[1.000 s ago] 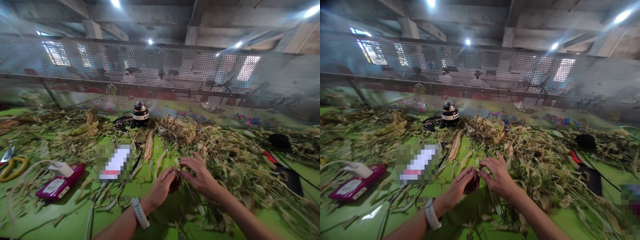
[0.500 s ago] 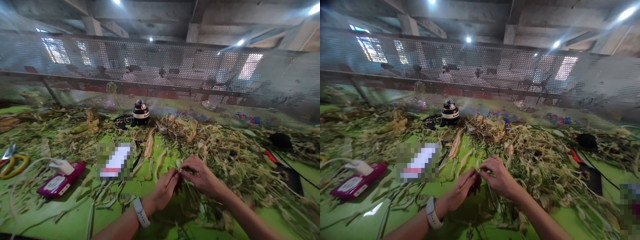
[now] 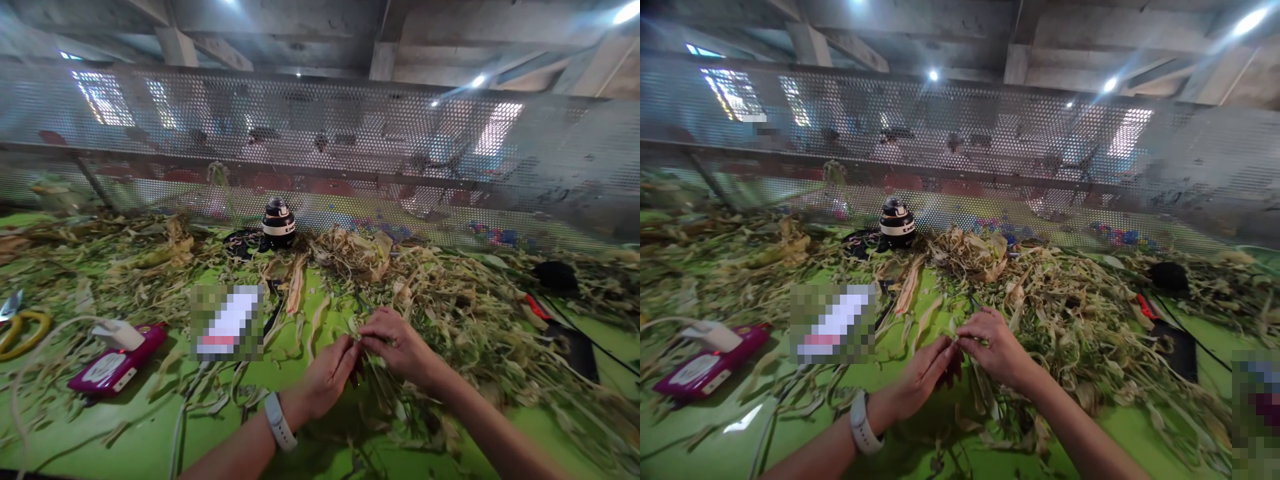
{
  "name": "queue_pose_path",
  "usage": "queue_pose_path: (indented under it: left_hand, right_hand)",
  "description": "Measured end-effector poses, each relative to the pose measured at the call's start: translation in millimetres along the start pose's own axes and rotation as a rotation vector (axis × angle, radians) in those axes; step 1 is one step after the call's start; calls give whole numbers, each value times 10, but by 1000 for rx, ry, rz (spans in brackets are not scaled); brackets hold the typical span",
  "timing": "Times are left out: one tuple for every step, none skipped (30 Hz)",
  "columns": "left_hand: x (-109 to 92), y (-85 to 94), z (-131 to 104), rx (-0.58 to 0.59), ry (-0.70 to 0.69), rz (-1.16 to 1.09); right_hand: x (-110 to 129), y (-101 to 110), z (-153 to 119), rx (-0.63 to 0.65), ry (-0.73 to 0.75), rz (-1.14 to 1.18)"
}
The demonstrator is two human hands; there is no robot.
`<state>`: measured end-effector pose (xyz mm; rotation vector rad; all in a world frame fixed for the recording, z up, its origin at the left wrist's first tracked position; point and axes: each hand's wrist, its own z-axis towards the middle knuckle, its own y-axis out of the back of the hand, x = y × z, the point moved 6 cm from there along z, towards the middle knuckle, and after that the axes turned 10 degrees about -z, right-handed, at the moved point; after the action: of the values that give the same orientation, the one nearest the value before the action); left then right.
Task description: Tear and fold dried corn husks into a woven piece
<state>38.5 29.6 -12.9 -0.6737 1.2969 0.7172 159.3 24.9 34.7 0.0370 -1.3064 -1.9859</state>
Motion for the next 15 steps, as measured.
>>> queue_pose_path:
  left_hand:
    - [3, -6, 4, -4, 5, -19]
    - [7, -11, 9, -8, 10, -42]
    - [10, -15, 14, -13, 14, -67]
    - [13, -20, 18, -14, 18, -90]
    - [16, -26, 23, -10, 23, -108]
    - [18, -31, 27, -6, 29, -121]
    - [22, -35, 31, -2, 36, -131]
    - [26, -38, 33, 0, 44, -138]
    - [31, -39, 35, -1, 53, -144]
    - [37, -38, 35, -6, 60, -152]
    - [42, -36, 35, -13, 66, -160]
    - [47, -36, 33, -17, 72, -169]
    - [50, -38, 30, -19, 78, -178]
    - [52, -41, 28, -20, 85, -186]
    - [51, -43, 25, -20, 90, -189]
  right_hand:
    - [-3, 1, 1, -1, 9, -12]
    - [-4, 3, 2, 0, 16, -23]
    - [-2, 6, 2, 4, 23, -32]
    - [4, 13, 1, 6, 31, -43]
    - [14, 24, 0, 3, 39, -54]
    - [28, 37, -1, -2, 47, -62]
    - [46, 50, -3, -7, 52, -71]
    - [66, 60, -4, -9, 55, -83]
    - [87, 67, -5, -9, 57, -97]
    - [110, 70, -4, -6, 60, -114]
    - [133, 70, -2, -4, 66, -134]
    - [155, 70, 2, -1, 72, -150]
    - [172, 69, 7, 2, 77, -156]
    - [183, 68, 14, 8, 78, -149]
    - [188, 68, 21, 15, 75, -134]
